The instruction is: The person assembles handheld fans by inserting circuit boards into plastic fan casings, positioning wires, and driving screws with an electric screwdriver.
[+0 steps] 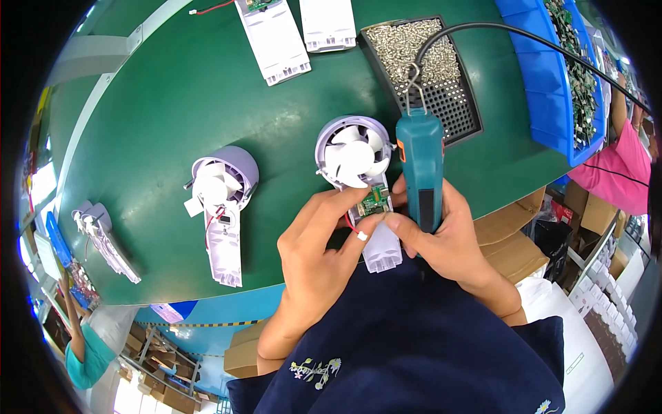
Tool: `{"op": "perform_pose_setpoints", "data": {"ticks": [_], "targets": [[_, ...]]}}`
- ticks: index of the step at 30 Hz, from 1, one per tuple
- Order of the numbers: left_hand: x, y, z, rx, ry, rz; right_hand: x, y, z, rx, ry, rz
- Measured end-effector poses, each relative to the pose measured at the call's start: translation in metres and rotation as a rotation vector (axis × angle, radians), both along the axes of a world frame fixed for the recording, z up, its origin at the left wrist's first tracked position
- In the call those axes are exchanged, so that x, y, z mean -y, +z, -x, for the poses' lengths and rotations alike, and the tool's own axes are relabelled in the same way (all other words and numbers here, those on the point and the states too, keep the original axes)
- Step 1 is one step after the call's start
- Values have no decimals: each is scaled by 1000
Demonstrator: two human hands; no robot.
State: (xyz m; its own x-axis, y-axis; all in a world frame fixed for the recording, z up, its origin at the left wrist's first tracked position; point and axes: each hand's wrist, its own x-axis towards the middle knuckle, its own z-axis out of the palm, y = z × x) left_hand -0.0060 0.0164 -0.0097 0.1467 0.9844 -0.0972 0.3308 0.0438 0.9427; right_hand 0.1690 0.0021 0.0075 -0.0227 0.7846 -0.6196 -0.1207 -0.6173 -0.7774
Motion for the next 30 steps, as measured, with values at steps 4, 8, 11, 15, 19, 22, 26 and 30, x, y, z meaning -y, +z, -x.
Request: {"op": "perform_pose_setpoints", "data": {"ticks": [4, 8, 11, 15, 19, 22, 26, 30], "targets": [[1, 9, 0, -10, -16, 26, 2, -3, -4, -58, 37, 34], [-2, 4, 5, -8, -42, 24, 0, -1, -6, -148, 13, 106], [4, 2, 7, 21, -25, 47, 1, 0, -6, -104, 41, 53], [11, -1, 8, 75, 70, 56, -6, 4, -3, -204, -7, 126], [14, -8, 0, -5, 96, -72, -5, 0, -2, -225, -15, 92], [16, -7, -1, 57, 56, -84, -3, -1, -4, -244, -23, 94], [12, -9, -3, 3, 49, -51, -7, 2, -3, -193, -46, 76], [14, -7, -3, 25, 73, -80, -4, 0, -3, -235, -23, 76]]}}
